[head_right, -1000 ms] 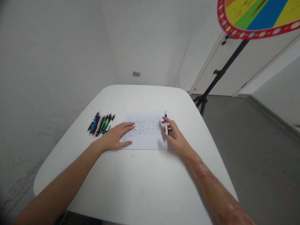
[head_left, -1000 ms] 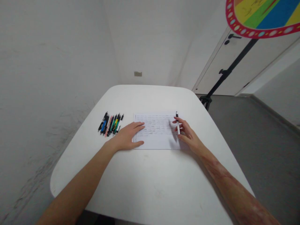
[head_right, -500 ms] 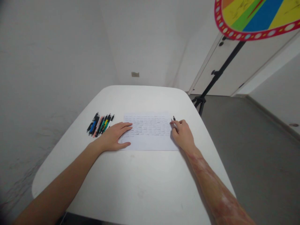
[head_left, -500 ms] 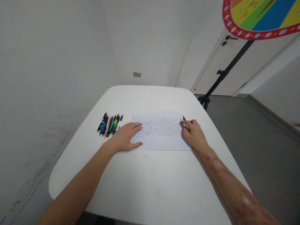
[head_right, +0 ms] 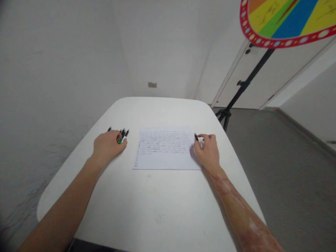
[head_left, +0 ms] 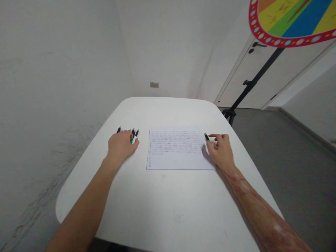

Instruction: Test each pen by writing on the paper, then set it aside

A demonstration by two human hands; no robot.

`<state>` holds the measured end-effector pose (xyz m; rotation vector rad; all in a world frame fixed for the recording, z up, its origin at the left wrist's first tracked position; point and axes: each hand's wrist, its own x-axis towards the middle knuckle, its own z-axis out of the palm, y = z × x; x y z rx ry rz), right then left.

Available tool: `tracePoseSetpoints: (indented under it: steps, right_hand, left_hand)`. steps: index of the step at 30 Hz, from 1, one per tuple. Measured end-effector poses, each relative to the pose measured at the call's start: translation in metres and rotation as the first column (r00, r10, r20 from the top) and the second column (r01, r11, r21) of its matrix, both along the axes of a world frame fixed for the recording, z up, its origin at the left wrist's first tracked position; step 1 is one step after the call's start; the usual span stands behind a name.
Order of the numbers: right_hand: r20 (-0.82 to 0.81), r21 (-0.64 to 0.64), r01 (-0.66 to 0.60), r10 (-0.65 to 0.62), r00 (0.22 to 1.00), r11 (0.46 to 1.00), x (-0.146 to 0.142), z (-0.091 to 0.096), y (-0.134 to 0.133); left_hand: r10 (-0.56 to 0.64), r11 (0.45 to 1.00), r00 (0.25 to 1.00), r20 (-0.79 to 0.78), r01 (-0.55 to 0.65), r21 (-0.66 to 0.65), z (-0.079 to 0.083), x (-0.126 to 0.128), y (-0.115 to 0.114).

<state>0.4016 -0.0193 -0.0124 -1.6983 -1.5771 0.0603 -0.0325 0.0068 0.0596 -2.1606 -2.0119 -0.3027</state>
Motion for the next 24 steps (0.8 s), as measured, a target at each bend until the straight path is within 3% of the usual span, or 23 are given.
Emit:
tracePoseSetpoints:
  steps: [10, 17, 19, 21, 24]
  right_hand:
    - [-0.017, 0.030, -0.051, 0.052, 0.999, 0.998, -0.005, 0.004, -0.002]
    - [-0.025, 0.094, -0.086, 0.089, 0.996, 0.992, -0.012, 0.013, -0.008]
    - [-0.024, 0.134, -0.113, 0.117, 0.993, 0.985, -0.015, 0.018, -0.010]
    - [-0.016, 0.172, -0.166, 0.172, 0.985, 0.971, -0.018, 0.023, -0.012]
    - [-0.007, 0.187, -0.306, 0.313, 0.950, 0.933, -0.030, 0.030, -0.015]
  left_hand:
    - [-0.006, 0.996, 0.998, -0.057, 0.001, -0.084, -0.010, 0.005, 0.001]
    - [-0.004, 0.999, 1.000, 0.028, 0.006, -0.049, -0.005, 0.012, -0.005]
    - [-0.064, 0.998, 0.996, 0.058, 0.062, 0.028, -0.005, 0.014, -0.007]
    - [-0.203, 0.972, 0.977, 0.063, 0.193, 0.135, -0.007, 0.019, -0.009]
    - [-0.476, 0.847, 0.879, 0.020, 0.452, 0.278, -0.015, 0.031, -0.014]
